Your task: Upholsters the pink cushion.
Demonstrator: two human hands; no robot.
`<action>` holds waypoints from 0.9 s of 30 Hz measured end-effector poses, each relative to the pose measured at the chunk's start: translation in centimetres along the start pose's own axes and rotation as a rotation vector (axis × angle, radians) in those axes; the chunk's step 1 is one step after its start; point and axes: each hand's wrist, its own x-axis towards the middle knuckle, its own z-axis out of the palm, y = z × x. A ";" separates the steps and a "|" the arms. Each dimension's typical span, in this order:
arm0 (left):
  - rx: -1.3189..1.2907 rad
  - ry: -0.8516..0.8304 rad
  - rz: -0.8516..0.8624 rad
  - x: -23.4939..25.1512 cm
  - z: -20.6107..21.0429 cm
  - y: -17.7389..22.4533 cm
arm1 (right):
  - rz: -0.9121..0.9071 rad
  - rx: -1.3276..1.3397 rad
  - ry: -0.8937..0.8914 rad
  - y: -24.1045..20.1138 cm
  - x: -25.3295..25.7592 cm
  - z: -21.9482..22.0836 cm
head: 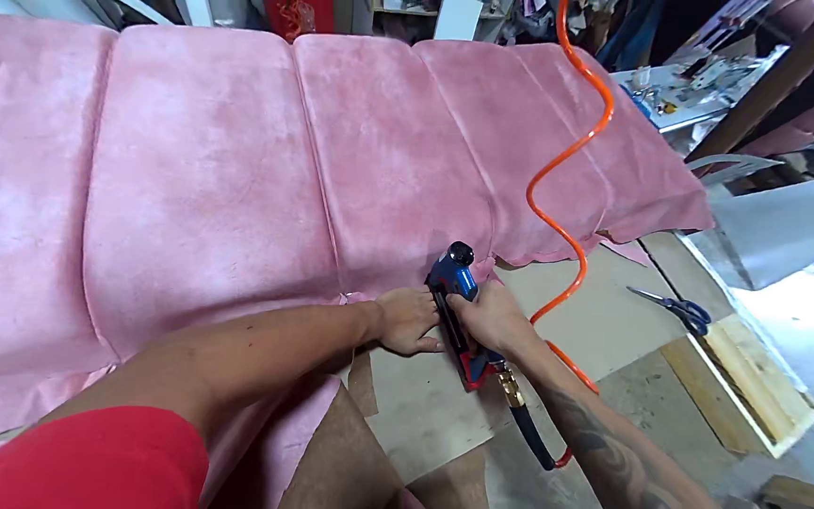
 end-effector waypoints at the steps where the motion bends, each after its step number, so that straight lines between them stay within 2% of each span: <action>1: -0.011 0.021 0.003 0.0 -0.1 0.0 | -0.024 0.055 0.025 1.0 -0.4 -0.5; 5: -0.064 0.084 0.041 0.4 0.1 -0.4 | -0.035 0.250 0.231 6.3 -3.7 -3.4; 7: -0.143 0.074 -0.016 0.5 0.0 0.1 | 0.010 0.173 0.284 8.5 -4.9 -5.3; 9: -0.344 0.124 -0.156 0.9 -0.4 1.8 | 0.033 -0.042 0.308 10.5 -5.6 -6.3; 12: -0.551 0.391 -0.422 1.6 -1.0 5.8 | -0.165 -0.327 0.358 14.8 -6.5 -5.3; 14: -0.402 0.636 -0.577 0.8 -0.3 7.7 | -0.287 -0.404 0.388 17.3 -7.0 -3.8; 15: -0.286 0.679 -0.661 -0.2 0.1 8.1 | -0.316 -0.401 0.399 17.9 -7.4 -3.2; 17: -0.146 0.607 -0.831 -3.1 0.3 7.7 | -0.343 -0.358 0.422 18.0 -7.7 -2.4; 19: -0.097 0.601 -0.932 -5.6 1.1 6.7 | -0.333 -0.319 0.452 17.6 -7.6 -1.9; 23: 0.002 0.675 -0.937 -5.4 2.3 5.0 | -0.222 -0.283 0.391 15.8 -7.0 -1.8; 27: 0.077 0.760 -0.998 -4.1 1.8 3.8 | -0.190 -0.228 0.280 12.5 -6.6 -2.7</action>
